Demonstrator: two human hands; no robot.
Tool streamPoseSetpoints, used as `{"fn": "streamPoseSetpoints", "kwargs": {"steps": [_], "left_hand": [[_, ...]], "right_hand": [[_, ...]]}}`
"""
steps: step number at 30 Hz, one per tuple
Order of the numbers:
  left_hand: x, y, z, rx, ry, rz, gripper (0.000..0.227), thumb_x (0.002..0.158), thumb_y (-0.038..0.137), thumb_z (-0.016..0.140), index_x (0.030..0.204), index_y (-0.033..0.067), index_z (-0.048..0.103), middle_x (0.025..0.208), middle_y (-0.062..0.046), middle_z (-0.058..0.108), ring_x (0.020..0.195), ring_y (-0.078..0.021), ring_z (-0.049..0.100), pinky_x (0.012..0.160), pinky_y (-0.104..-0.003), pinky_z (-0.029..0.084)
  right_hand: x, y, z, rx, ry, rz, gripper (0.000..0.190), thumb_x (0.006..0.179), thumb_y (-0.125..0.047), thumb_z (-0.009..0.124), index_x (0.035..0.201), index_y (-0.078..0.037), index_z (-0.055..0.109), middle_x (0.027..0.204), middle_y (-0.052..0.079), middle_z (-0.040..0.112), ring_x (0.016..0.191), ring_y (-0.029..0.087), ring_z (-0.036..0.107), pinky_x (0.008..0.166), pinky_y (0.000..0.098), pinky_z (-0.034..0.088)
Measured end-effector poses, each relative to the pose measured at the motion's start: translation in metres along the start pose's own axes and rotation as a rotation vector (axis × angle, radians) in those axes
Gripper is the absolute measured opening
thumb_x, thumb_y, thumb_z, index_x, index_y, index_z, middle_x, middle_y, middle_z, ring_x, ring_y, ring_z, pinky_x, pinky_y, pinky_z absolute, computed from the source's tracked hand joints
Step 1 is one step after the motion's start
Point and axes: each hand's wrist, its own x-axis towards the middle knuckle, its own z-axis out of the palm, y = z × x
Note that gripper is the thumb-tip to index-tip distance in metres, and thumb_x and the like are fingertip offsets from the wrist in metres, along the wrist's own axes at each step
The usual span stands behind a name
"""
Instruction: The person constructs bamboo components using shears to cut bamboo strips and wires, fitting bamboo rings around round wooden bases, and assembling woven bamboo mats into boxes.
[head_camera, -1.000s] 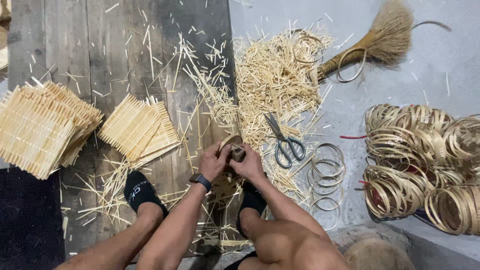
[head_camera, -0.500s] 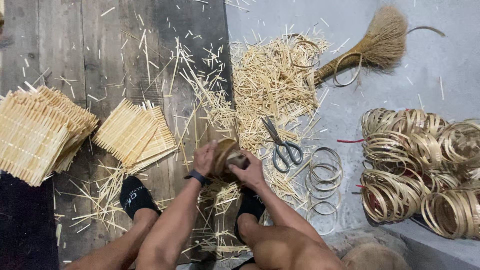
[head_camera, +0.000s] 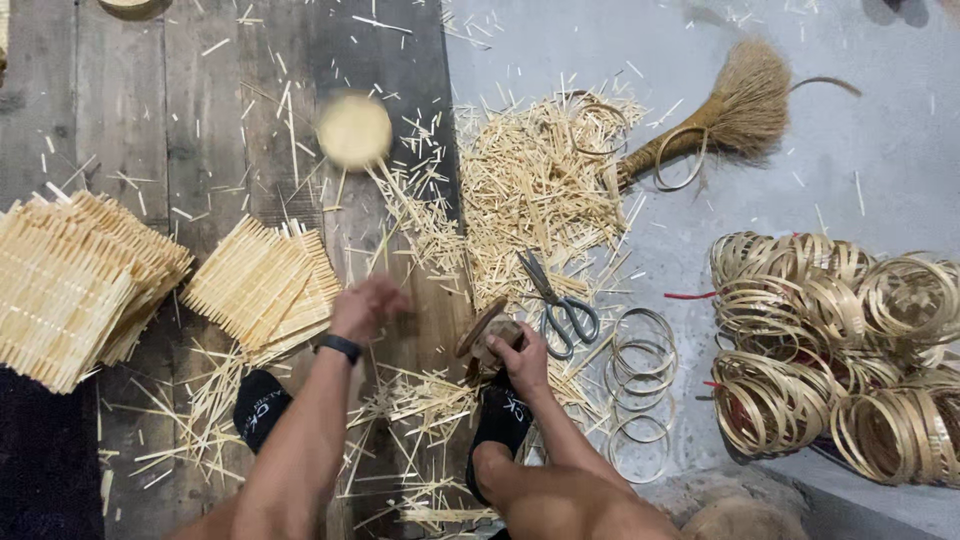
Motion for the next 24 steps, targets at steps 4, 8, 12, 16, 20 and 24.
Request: {"fn": "streamPoseSetpoints", "kwargs": {"steps": [4,8,12,16,20,24], "left_hand": [[-0.043,-0.032,0.028,0.415,-0.068,-0.337,0.043,0.1,0.045,0.066,0.126,0.0118,0.062,0.113,-0.015,0.072,0.094,-0.0257,0.068,0.083,-0.042,0.053],[-0.027,-0.089,0.019,0.213,0.016,-0.125,0.045,0.093,0.04,0.067,0.124,0.0071,0.071,0.114,-0.016,0.075,0.094,-0.0263,0.069,0.082,-0.038,0.058],[-0.002,-0.096,-0.019,0.362,0.099,0.5,0.04,0.09,0.029,0.074,0.121,0.0029,0.071,0.111,-0.017,0.078,0.099,-0.0275,0.073,0.089,-0.037,0.059],[0.009,-0.039,-0.105,1.473,0.41,0.802,0.08,0.074,0.029,0.082,0.147,0.0086,0.056,0.145,-0.019,0.057,0.14,-0.0369,0.05,0.119,-0.047,0.04],[0.005,0.021,-0.144,1.66,0.477,0.43,0.114,0.061,0.059,0.09,0.146,-0.0022,0.044,0.148,-0.033,0.04,0.14,-0.0444,0.033,0.114,-0.05,0.03],[-0.019,0.038,-0.149,1.478,0.328,0.178,0.103,0.064,0.057,0.087,0.15,0.0092,0.056,0.152,-0.021,0.054,0.148,-0.0369,0.045,0.126,-0.045,0.041]], "right_hand": [[0.004,0.004,0.023,0.106,-0.136,0.065,0.044,0.08,-0.028,0.081,0.111,0.001,0.069,0.094,0.011,0.074,0.082,0.018,0.071,0.075,0.0309,0.059],[0.012,0.026,0.042,0.411,-0.305,0.323,0.052,0.092,-0.043,0.061,0.129,-0.007,0.066,0.104,0.004,0.077,0.091,0.012,0.072,0.081,0.0228,0.056],[0.018,0.062,0.055,-0.185,-0.3,0.11,0.04,0.107,-0.029,0.067,0.119,0.009,0.075,0.085,0.016,0.068,0.07,0.02,0.058,0.061,0.0321,0.049],[0.012,0.062,0.068,0.31,-0.266,0.381,0.037,0.1,-0.024,0.062,0.125,0.002,0.065,0.089,0.011,0.07,0.071,0.019,0.07,0.059,0.0307,0.056],[0.003,0.05,0.064,0.234,-0.283,0.427,0.033,0.099,-0.032,0.058,0.11,-0.002,0.066,0.083,0.012,0.071,0.066,0.017,0.069,0.056,0.0289,0.056],[-0.008,0.069,0.055,0.174,-0.27,0.448,0.043,0.105,-0.034,0.059,0.098,0.007,0.067,0.077,0.015,0.068,0.061,0.018,0.064,0.056,0.0308,0.056]]}}
